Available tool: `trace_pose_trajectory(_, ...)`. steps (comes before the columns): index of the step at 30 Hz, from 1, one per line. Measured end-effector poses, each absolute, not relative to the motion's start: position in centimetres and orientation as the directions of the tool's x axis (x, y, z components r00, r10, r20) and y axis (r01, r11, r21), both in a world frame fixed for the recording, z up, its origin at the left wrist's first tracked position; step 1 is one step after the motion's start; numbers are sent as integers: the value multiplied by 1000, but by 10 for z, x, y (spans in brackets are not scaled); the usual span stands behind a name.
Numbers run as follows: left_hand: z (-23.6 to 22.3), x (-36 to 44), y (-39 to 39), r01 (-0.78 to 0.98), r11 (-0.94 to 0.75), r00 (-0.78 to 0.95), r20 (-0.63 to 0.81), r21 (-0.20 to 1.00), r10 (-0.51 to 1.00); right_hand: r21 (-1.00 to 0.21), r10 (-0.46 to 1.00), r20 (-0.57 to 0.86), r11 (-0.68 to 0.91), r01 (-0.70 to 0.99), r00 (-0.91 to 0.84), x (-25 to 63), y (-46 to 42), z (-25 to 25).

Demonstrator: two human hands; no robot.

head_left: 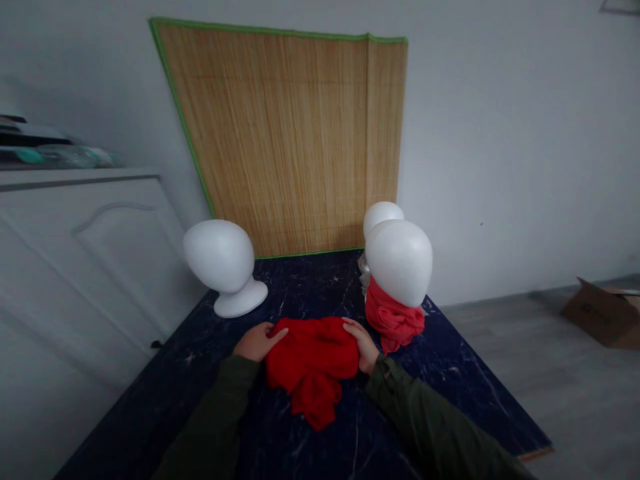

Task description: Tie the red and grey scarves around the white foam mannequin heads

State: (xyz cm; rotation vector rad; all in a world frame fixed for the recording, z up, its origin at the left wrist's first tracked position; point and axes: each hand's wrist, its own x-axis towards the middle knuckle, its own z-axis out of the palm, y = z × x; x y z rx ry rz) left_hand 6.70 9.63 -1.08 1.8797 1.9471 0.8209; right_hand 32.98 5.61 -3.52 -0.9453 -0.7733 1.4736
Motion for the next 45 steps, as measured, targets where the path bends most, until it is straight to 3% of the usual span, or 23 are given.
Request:
trace_pose_trajectory(2,-11,66,87,820,-56,-9,110,570,994,-985,981,77,103,-141,176,330,50,-34)
trace_pose_trajectory(3,-11,66,82,824,-64,9,100,563,995,-970,947,240,227,84,213,329,44,-32)
trace_pose_trajectory(5,-13,66,73,820,-66,13,97,569,995,-771,848,524,431,470,83,323,28,-27)
trace_pose_trajectory(7,-15,67,65,802,-52,-13,105,595,994,-530,767,618,568,629,-171,314,10,-21)
trace_pose_trajectory(9,-16,69,60,773,-32,-54,117,634,992,-408,745,545,637,654,-386,304,-3,-19)
trace_pose_trajectory(13,-11,63,61,697,0,-158,153,717,975,-368,773,268,633,680,-575,300,-6,-20)
trace_pose_trajectory(20,11,52,112,682,98,-355,211,725,911,-419,611,165,754,506,-774,334,-2,-30)
trace_pose_trajectory(24,37,70,158,763,61,-324,299,644,898,-339,456,242,867,366,-856,325,-16,-36)
trace_pose_trajectory(30,54,114,189,877,-39,-153,355,479,922,-61,259,402,965,257,-878,296,-31,-20)
trace_pose_trajectory(32,46,129,179,901,-34,-138,357,433,924,-47,291,426,953,300,-857,297,-28,-16)
trace_pose_trajectory(35,19,150,150,929,-121,-13,355,351,935,-170,395,487,918,359,-779,305,-18,-14)
trace_pose_trajectory(39,-22,163,113,929,-229,169,216,292,962,-322,457,661,889,326,-594,314,-8,-13)
trace_pose_trajectory(42,-32,153,102,931,-207,165,159,302,973,-348,465,847,851,393,-256,331,-6,-11)
trace_pose_trajectory(45,-21,135,104,916,-211,161,169,342,973,-373,329,927,738,562,182,368,5,-8)
